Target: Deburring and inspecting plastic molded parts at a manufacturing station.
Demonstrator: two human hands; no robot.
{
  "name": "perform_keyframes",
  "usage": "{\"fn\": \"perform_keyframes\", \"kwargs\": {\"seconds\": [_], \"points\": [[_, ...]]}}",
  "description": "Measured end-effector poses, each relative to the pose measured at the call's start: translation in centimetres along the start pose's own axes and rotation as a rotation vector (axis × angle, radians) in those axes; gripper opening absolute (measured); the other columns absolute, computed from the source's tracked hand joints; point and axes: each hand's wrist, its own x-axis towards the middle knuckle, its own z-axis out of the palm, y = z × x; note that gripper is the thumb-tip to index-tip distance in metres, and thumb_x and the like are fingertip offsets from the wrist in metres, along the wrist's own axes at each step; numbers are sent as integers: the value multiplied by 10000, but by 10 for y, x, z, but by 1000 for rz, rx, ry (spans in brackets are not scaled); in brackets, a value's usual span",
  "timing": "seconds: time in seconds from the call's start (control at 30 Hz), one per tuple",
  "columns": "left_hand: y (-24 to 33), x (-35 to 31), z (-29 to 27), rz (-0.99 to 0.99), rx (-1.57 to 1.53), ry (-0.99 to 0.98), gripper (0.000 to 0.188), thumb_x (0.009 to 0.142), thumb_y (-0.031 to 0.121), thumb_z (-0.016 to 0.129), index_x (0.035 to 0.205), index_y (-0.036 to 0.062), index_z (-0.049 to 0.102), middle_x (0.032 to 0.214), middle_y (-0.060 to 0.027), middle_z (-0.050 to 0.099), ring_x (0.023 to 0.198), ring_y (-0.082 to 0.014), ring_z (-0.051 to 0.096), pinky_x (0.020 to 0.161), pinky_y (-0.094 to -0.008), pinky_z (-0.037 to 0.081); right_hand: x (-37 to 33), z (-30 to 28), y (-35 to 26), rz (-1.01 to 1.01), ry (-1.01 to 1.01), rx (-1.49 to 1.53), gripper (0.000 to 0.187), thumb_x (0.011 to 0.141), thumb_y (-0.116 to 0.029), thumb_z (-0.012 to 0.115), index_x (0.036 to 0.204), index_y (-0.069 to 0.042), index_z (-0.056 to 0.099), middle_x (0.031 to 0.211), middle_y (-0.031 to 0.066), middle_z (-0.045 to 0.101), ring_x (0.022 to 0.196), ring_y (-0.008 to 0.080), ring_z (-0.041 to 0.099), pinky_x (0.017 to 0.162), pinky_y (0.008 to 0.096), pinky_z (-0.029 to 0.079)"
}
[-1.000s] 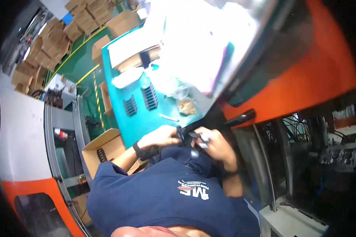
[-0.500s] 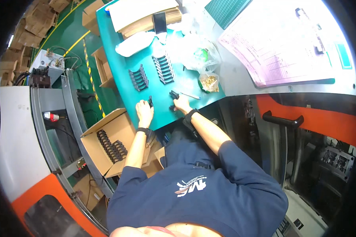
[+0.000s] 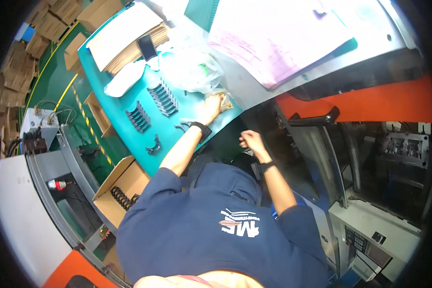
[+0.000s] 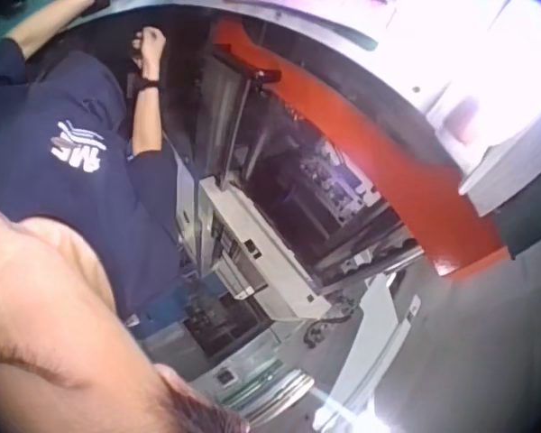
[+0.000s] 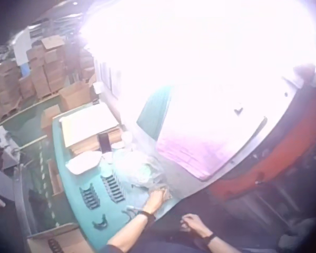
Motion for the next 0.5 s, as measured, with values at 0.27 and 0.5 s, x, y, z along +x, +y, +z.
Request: {"fn": "perform_keyframes", "kwargs": {"seconds": [0.27, 0.5], "points": [[-21, 24, 54, 3, 211, -267, 179, 821, 71, 520, 910, -13, 651, 943, -225, 663, 908, -355, 648, 826, -465, 497, -108, -135, 72, -18, 429, 322, 223, 911, -176, 598, 1040, 6, 599, 836, 116, 673, 603, 139, 615, 559, 243, 502], [-29, 18, 43, 166, 200, -130, 218, 839, 118, 509, 775, -8, 674, 798, -237, 659, 723, -383, 658, 683, -456, 530, -114, -132, 59, -79, 464, 413, 203, 922, -170, 561, 1034, -6, 605, 847, 117, 673, 628, 135, 614, 570, 238, 497]]}}
